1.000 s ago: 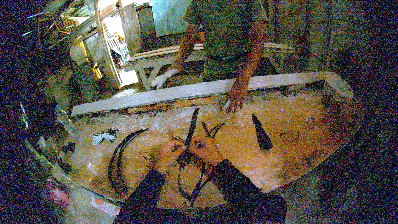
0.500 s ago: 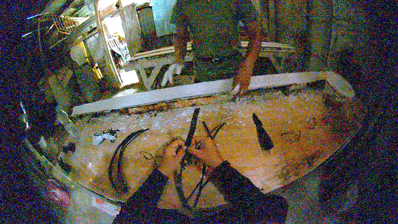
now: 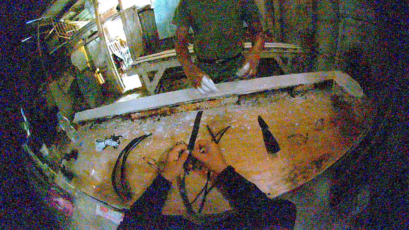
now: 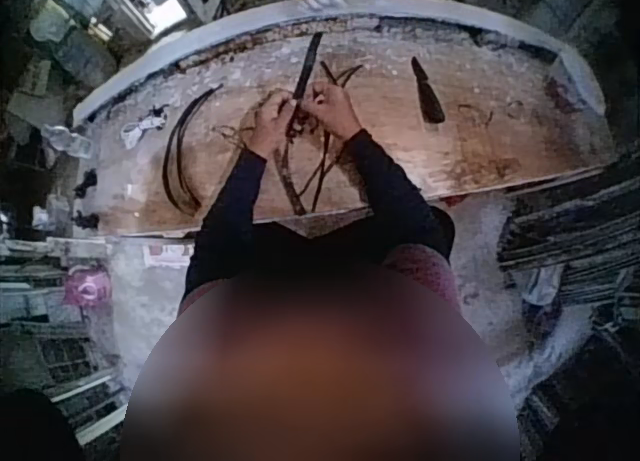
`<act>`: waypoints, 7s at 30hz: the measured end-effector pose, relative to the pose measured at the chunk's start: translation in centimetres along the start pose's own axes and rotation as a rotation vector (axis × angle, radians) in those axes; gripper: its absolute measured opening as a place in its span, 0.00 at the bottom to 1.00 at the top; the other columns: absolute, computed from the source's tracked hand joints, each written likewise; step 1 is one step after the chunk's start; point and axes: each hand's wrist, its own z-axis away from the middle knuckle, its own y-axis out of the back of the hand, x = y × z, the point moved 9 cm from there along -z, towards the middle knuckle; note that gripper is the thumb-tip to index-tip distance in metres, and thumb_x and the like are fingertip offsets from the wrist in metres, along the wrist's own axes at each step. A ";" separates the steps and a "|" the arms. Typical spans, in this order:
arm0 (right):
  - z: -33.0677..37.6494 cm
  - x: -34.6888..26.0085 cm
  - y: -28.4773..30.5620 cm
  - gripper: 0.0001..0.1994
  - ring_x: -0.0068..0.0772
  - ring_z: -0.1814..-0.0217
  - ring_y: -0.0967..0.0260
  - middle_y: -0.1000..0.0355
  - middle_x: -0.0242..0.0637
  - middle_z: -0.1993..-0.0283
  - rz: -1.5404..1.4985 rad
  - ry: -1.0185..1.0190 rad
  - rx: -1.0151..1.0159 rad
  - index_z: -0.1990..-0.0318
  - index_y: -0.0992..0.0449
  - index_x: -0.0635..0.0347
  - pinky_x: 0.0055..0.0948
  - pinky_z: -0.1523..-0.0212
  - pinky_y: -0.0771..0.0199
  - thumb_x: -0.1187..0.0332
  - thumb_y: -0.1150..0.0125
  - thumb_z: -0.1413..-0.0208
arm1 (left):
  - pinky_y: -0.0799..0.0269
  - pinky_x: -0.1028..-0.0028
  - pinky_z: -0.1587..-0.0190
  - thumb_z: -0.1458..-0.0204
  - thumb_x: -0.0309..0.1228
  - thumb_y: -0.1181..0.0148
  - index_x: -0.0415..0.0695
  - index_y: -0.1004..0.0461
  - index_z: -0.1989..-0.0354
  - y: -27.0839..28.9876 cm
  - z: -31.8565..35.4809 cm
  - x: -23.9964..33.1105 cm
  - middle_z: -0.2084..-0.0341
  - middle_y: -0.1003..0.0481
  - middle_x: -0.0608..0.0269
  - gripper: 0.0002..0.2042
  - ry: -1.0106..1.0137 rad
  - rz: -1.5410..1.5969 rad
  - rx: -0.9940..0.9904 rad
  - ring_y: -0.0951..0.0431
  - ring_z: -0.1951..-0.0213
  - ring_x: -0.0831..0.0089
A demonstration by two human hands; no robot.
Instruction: The person handles multiple black cables on a wooden workbench, repeatedly picking up, separating, and arranging them. A coworker in the background wipes a long white object on a separate bench.
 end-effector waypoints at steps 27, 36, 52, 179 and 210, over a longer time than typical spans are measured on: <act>-0.6 0.6 4.8 0.09 0.37 0.78 0.34 0.33 0.41 0.81 0.567 -0.064 0.247 0.79 0.30 0.62 0.30 0.75 0.36 0.65 0.43 0.65 | 0.38 0.71 0.56 0.49 0.36 0.54 0.46 0.37 0.72 3.0 -1.3 -2.8 0.83 0.38 0.71 0.07 0.124 0.903 0.071 0.34 0.74 0.76; -1.0 1.7 10.1 0.08 0.31 0.84 0.38 0.35 0.36 0.84 0.548 -0.055 0.449 0.82 0.31 0.62 0.27 0.80 0.38 0.66 0.46 0.64 | 0.51 0.84 0.88 0.48 0.35 0.55 0.48 0.38 0.71 13.1 -1.4 -3.7 0.88 0.46 0.75 0.06 -0.085 1.267 0.352 0.50 0.89 0.86; -0.1 -3.5 10.9 0.05 0.19 0.86 0.45 0.39 0.29 0.82 -1.514 0.223 -0.006 0.73 0.38 0.56 0.16 0.83 0.40 0.68 0.50 0.54 | 0.57 0.85 0.92 0.47 0.34 0.59 0.44 0.38 0.68 16.6 -1.3 -4.2 0.87 0.47 0.73 0.07 -0.278 1.438 0.220 0.52 0.91 0.86; 0.5 1.0 -1.8 0.04 0.17 0.75 0.38 0.33 0.27 0.75 -0.540 -0.276 -0.138 0.74 0.31 0.59 0.16 0.73 0.38 0.72 0.42 0.58 | 0.33 0.81 0.73 0.54 0.25 0.48 0.35 0.29 0.68 0.7 -1.8 -5.8 0.76 0.27 0.64 0.07 0.103 0.175 -0.115 0.29 0.77 0.80; -0.4 -0.7 1.7 0.09 0.16 0.73 0.40 0.36 0.26 0.74 -0.079 0.081 0.252 0.67 0.32 0.58 0.17 0.70 0.39 0.70 0.41 0.57 | 0.37 0.83 0.82 0.57 0.35 0.43 0.39 0.30 0.77 -0.8 -0.2 -4.4 0.85 0.30 0.68 0.11 0.280 -0.041 -0.300 0.31 0.84 0.82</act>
